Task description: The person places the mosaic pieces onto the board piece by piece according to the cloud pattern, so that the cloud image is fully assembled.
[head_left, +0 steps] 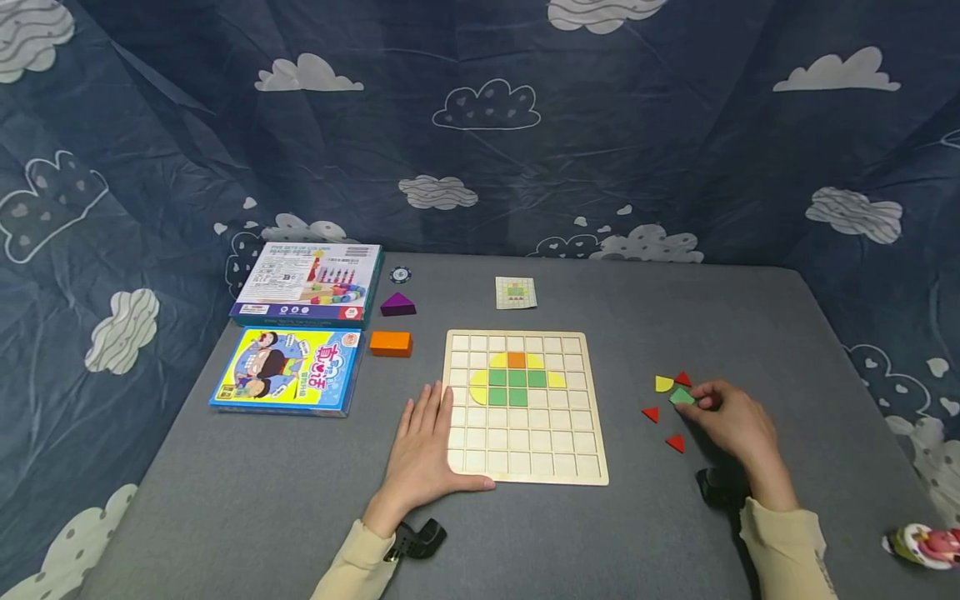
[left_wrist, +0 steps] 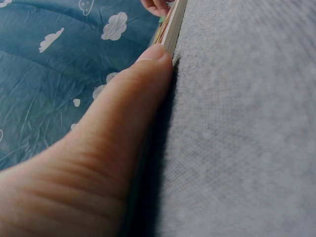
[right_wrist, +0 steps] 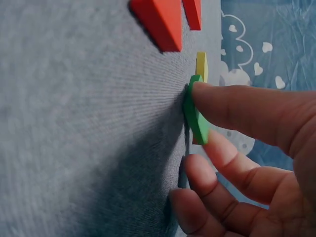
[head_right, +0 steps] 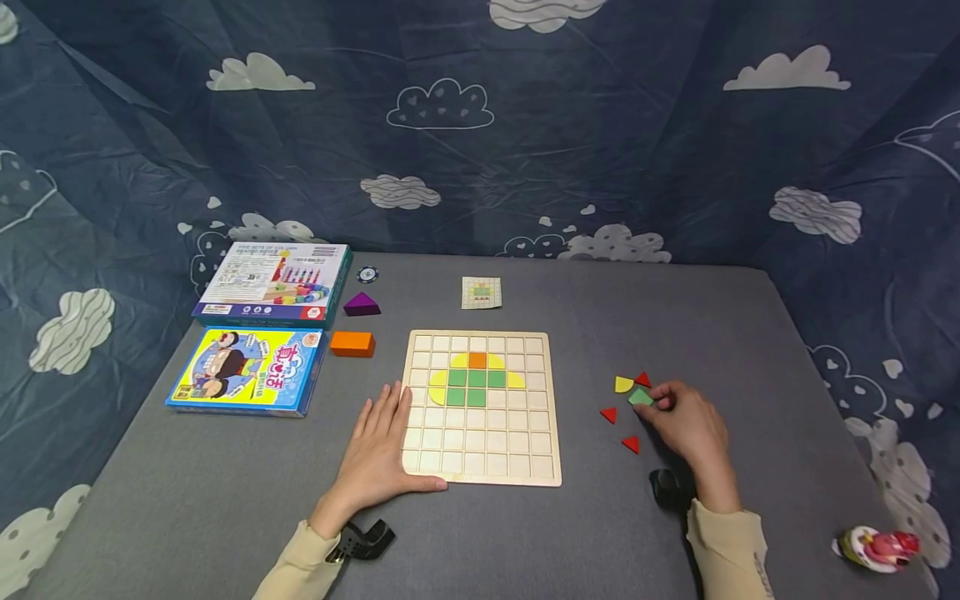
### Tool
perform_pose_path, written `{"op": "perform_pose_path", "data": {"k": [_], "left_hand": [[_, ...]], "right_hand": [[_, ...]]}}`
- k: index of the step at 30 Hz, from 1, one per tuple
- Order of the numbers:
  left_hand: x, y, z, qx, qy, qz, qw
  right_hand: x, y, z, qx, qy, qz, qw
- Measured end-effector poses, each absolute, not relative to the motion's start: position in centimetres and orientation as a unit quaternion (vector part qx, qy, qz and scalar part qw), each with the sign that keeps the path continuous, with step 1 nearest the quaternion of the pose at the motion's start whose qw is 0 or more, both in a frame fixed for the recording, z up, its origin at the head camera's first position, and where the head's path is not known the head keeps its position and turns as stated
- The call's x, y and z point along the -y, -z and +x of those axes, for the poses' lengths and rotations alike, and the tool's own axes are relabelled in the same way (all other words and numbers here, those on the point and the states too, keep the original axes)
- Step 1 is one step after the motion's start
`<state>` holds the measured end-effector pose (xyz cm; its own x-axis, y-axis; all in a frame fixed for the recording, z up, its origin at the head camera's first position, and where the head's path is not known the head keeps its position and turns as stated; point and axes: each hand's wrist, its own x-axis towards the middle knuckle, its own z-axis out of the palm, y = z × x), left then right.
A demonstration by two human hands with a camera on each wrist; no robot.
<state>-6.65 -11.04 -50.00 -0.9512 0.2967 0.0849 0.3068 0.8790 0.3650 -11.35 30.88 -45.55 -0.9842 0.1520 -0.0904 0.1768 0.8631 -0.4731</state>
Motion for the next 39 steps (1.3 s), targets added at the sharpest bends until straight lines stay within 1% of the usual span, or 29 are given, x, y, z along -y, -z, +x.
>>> {"op": "perform_pose_path", "data": {"k": [12, 18, 22, 25, 29, 33, 39], "left_hand": [[10.9, 50.0, -6.6, 0.971, 0.183, -0.153, 0.003], [10.9, 50.0, -6.6, 0.971, 0.185, -0.153, 0.005], [11.0, 50.0, -6.6, 0.971, 0.184, -0.155, 0.010], [11.0, 50.0, -6.6, 0.971, 0.184, -0.155, 0.011], [11.0, 50.0, -6.6, 0.971, 0.182, -0.154, 0.009], [11.1, 50.0, -6.6, 0.972, 0.180, -0.153, 0.010], [11.0, 50.0, -6.6, 0.972, 0.182, -0.151, 0.004]], "right_hand": [[-30.3, 45.8, -10.9, -0.960, 0.267, 0.080, -0.026], [-29.7, 45.5, -10.6, -0.958, 0.273, 0.059, -0.071], [-28.5, 45.3, -10.5, -0.951, 0.288, 0.037, -0.108], [-27.3, 45.4, -10.6, -0.944, 0.306, 0.014, -0.124], [-25.6, 45.7, -10.7, -0.934, 0.334, -0.019, -0.129], [-23.6, 45.7, -11.1, -0.925, 0.359, -0.042, -0.122], [-20.5, 45.5, -11.6, -0.914, 0.393, -0.069, -0.073]]}}
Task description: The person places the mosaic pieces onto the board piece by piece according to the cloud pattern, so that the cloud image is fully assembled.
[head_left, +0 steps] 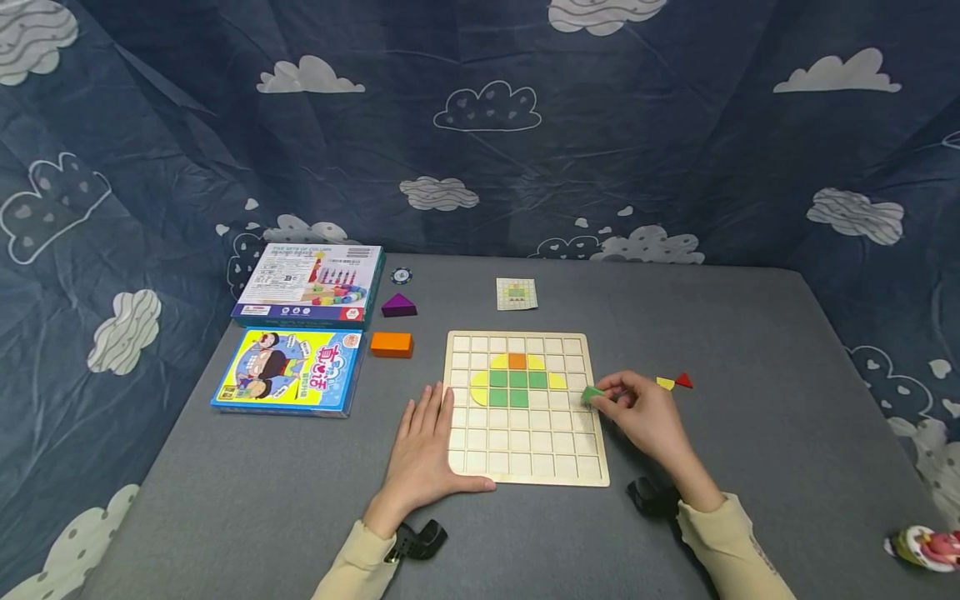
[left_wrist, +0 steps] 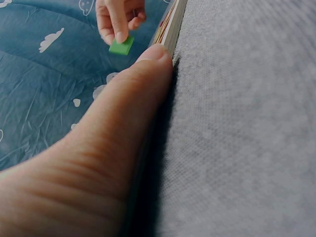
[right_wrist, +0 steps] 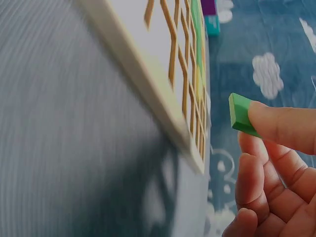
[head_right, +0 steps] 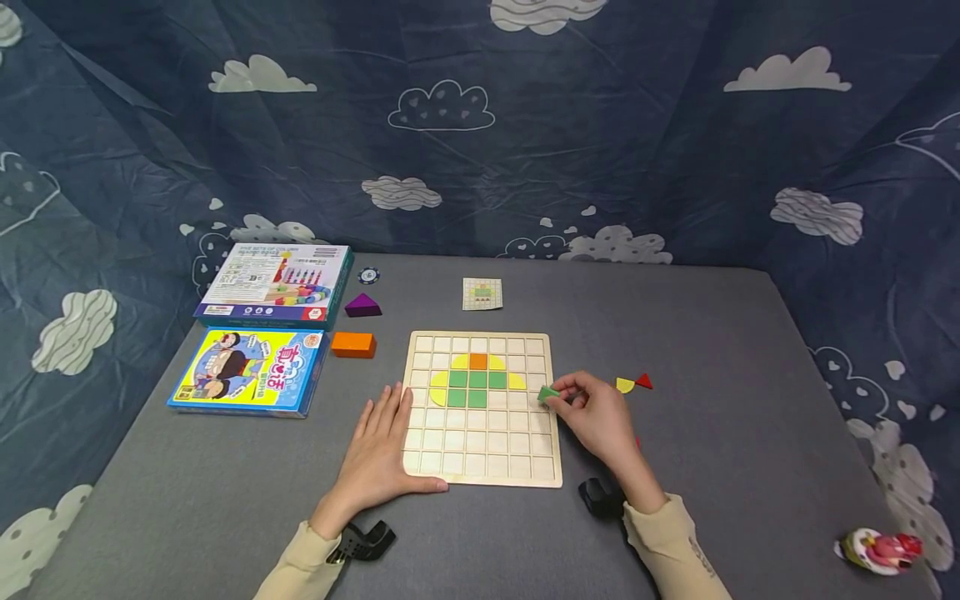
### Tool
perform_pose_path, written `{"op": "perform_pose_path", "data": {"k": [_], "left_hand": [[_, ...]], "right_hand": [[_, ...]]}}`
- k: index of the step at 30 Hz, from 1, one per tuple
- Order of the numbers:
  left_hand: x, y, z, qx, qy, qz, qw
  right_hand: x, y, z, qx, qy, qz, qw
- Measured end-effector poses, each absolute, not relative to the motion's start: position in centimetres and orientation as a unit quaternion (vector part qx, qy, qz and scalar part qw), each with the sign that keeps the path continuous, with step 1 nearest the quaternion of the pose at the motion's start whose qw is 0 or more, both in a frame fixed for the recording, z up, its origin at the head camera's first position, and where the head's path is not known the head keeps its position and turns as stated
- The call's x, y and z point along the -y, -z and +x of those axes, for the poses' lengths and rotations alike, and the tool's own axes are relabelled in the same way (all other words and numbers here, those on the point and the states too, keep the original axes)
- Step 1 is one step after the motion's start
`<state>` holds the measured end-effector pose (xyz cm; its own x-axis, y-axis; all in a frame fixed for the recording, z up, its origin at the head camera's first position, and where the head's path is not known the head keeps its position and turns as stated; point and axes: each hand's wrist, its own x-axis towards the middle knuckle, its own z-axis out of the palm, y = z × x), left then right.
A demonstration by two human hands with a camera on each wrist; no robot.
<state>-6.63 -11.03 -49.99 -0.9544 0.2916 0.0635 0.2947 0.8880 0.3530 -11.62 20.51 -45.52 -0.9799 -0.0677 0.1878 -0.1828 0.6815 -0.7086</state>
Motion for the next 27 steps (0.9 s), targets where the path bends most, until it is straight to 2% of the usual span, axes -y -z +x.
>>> {"op": "perform_pose_path", "data": {"k": [13, 27], "left_hand": [[11.1, 50.1, -6.5, 0.972, 0.179, -0.152, 0.011], [11.0, 50.0, -6.6, 0.971, 0.182, -0.152, 0.005]], "right_hand": [[-17.1, 45.4, -12.1, 0.914, -0.393, 0.102, -0.018], [-16.2, 44.7, -13.2, 0.924, -0.359, 0.127, -0.032]]}}
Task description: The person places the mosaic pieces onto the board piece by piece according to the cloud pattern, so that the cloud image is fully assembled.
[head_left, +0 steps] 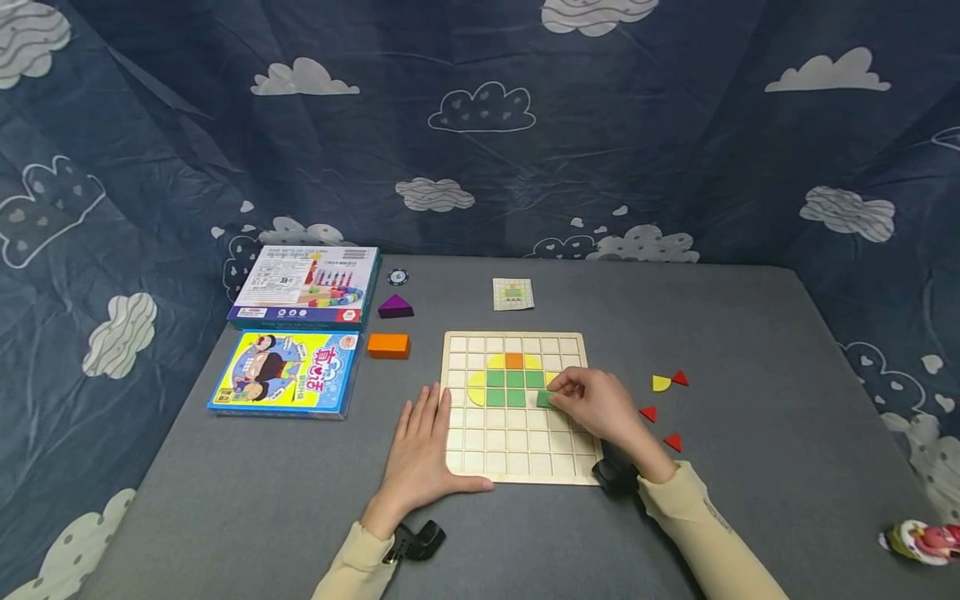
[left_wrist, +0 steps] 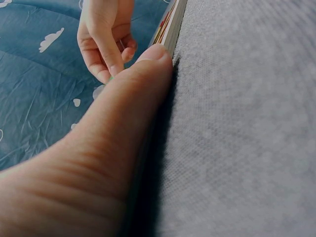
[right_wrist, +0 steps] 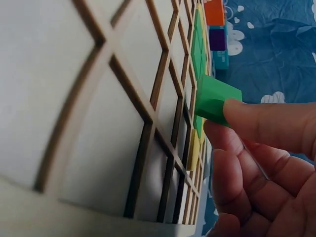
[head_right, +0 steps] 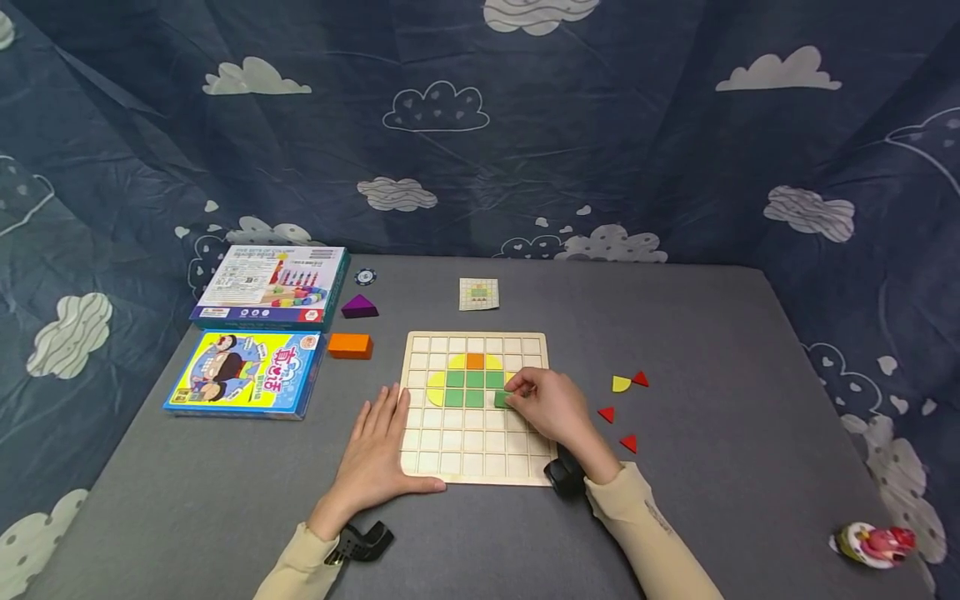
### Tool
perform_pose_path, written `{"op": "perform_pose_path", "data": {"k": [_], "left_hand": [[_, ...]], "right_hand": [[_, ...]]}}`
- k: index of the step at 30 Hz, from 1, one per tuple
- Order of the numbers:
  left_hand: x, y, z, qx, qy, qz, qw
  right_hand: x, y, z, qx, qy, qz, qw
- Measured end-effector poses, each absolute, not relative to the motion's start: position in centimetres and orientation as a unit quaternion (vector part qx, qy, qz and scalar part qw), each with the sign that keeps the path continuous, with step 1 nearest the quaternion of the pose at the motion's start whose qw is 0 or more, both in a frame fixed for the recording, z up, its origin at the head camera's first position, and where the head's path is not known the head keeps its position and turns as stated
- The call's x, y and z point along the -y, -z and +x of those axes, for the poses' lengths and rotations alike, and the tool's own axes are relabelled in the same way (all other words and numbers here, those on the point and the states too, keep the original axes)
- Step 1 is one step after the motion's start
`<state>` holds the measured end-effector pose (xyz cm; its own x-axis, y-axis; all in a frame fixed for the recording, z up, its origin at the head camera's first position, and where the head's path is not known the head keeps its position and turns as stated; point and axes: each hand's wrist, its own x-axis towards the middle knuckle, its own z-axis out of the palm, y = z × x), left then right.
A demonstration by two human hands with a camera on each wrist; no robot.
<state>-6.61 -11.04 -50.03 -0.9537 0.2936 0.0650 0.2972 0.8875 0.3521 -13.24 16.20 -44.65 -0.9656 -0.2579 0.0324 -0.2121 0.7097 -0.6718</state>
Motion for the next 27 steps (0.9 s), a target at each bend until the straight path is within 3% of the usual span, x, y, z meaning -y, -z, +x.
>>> {"op": "perform_pose_path", "data": {"k": [15, 27], "left_hand": [[11.0, 50.1, -6.7, 0.972, 0.179, -0.150, 0.004], [11.0, 50.1, -6.7, 0.972, 0.182, -0.149, 0.006]], "right_hand": [[-15.1, 44.8, -14.4, -0.925, 0.344, -0.144, 0.077], [-14.7, 45.0, -14.5, -0.936, 0.317, -0.134, 0.072]]}}
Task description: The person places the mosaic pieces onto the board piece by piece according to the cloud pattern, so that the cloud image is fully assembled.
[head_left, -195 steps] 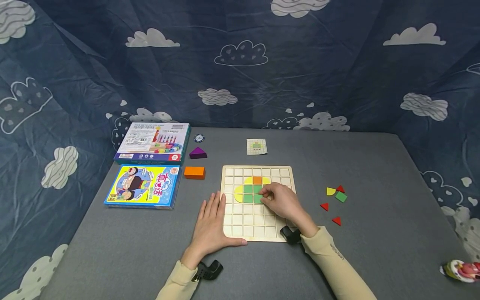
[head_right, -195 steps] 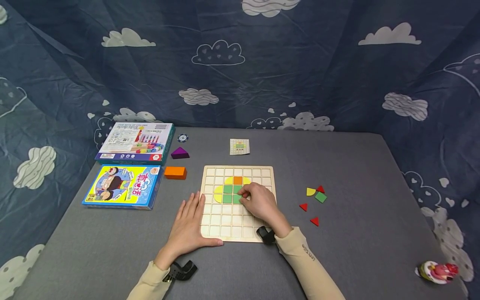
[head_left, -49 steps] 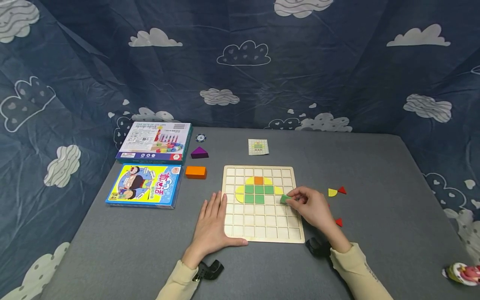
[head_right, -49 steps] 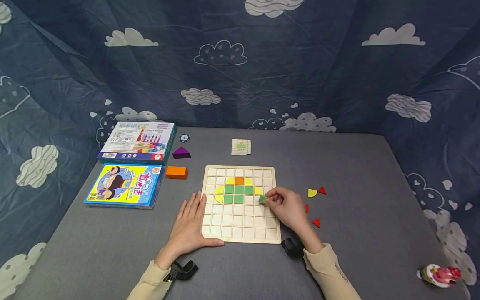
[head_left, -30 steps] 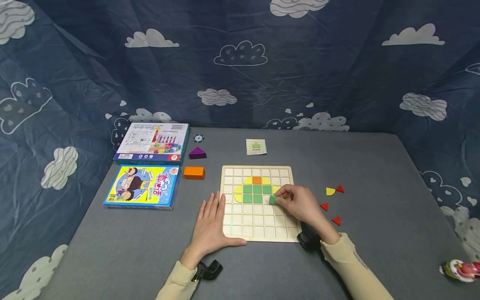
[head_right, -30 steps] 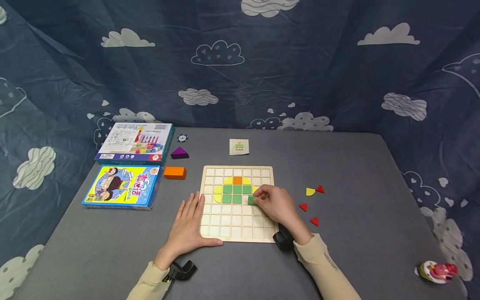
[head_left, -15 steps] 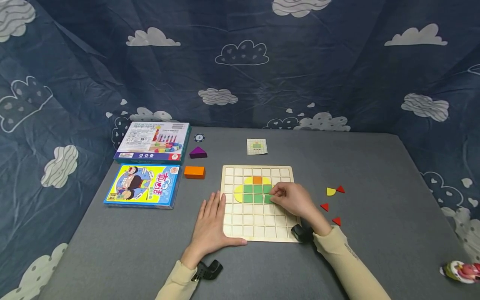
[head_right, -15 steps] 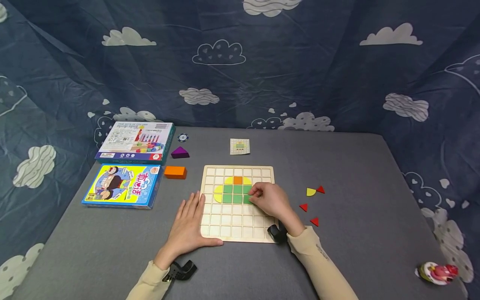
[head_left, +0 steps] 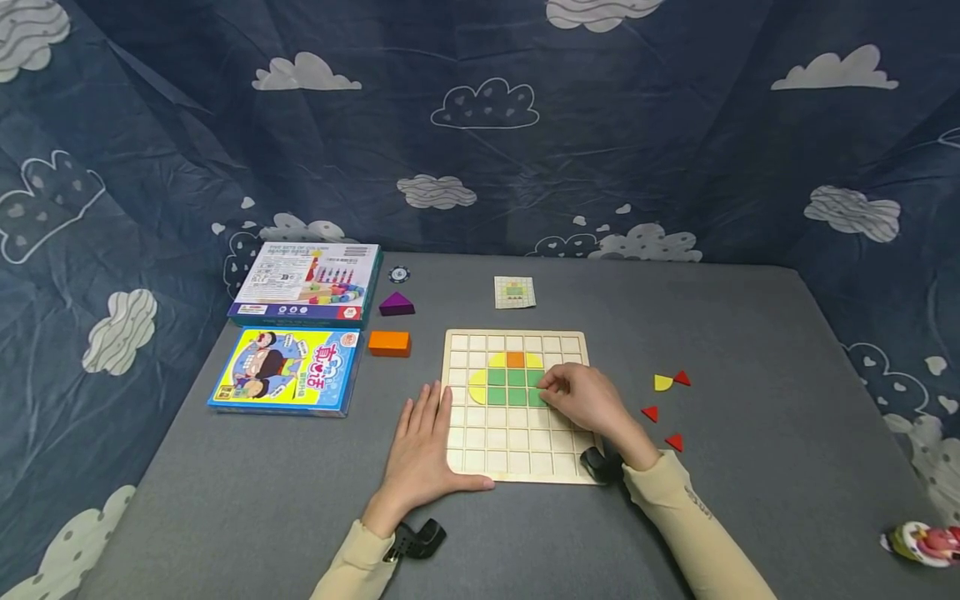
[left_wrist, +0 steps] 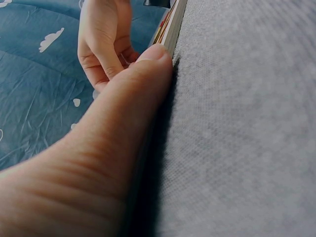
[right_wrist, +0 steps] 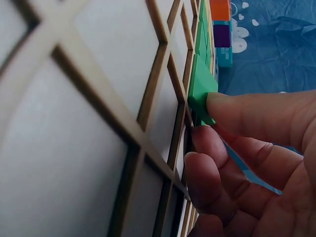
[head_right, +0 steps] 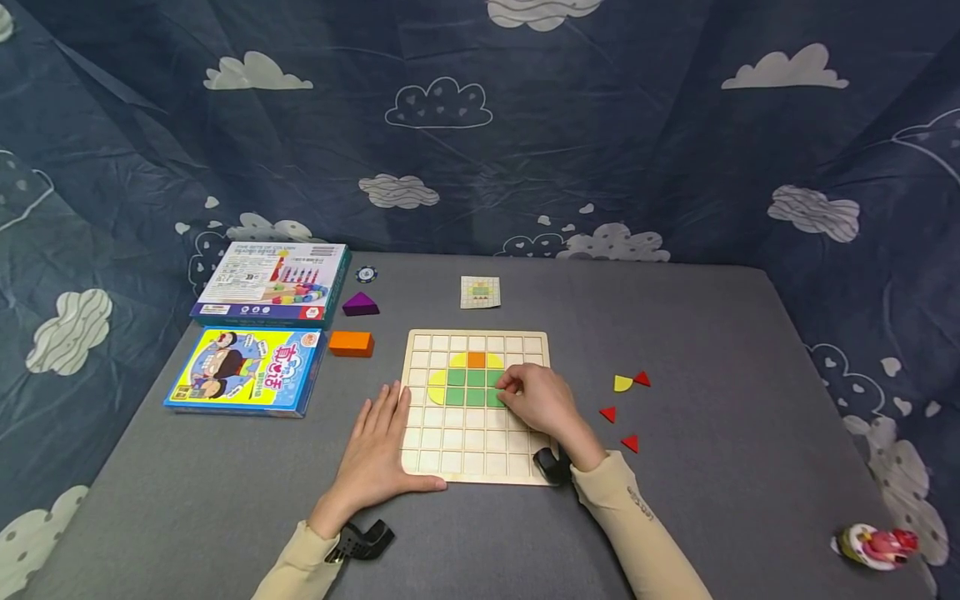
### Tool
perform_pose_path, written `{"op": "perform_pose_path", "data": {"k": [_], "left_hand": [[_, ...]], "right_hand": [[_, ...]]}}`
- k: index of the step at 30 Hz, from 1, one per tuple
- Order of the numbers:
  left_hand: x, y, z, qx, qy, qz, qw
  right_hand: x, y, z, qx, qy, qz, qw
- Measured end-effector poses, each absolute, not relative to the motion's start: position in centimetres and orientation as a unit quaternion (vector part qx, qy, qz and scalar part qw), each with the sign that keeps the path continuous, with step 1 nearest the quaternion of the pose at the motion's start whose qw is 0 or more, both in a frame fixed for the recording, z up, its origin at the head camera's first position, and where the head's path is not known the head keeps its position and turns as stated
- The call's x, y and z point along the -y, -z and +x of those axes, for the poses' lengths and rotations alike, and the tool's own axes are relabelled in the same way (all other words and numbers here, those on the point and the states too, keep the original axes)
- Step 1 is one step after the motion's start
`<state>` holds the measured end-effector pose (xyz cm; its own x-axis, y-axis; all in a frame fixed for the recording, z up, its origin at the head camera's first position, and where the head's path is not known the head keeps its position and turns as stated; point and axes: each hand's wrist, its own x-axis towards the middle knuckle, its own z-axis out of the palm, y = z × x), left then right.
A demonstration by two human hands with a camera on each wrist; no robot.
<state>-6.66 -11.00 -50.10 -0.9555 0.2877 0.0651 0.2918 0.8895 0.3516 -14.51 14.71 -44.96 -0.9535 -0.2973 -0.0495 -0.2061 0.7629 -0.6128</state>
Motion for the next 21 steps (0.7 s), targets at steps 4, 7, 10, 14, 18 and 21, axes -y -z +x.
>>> {"op": "perform_pose_path", "data": {"k": [4, 7, 10, 14, 18, 21], "left_hand": [[10.98, 50.07, -6.65, 0.971, 0.185, -0.149, 0.007], [10.99, 50.06, -6.62, 0.971, 0.188, -0.149, 0.005], [11.01, 50.08, -6.65, 0.971, 0.188, -0.148, 0.002], [11.04, 50.09, -6.68, 0.971, 0.186, -0.148, 0.002], [11.04, 50.04, -6.65, 0.972, 0.185, -0.148, 0.003], [11.03, 50.01, -6.63, 0.971, 0.187, -0.150, 0.002]], "right_hand": [[-14.59, 44.91, -14.62, -0.938, 0.313, -0.130, 0.071], [-14.53, 44.95, -14.70, -0.939, 0.309, -0.128, 0.074], [-14.52, 45.02, -14.73, -0.940, 0.307, -0.127, 0.076], [-14.64, 44.97, -14.64, -0.940, 0.306, -0.132, 0.074], [-14.90, 44.97, -14.50, -0.939, 0.307, -0.137, 0.075], [-15.15, 45.05, -14.35, -0.939, 0.306, -0.136, 0.076]]}}
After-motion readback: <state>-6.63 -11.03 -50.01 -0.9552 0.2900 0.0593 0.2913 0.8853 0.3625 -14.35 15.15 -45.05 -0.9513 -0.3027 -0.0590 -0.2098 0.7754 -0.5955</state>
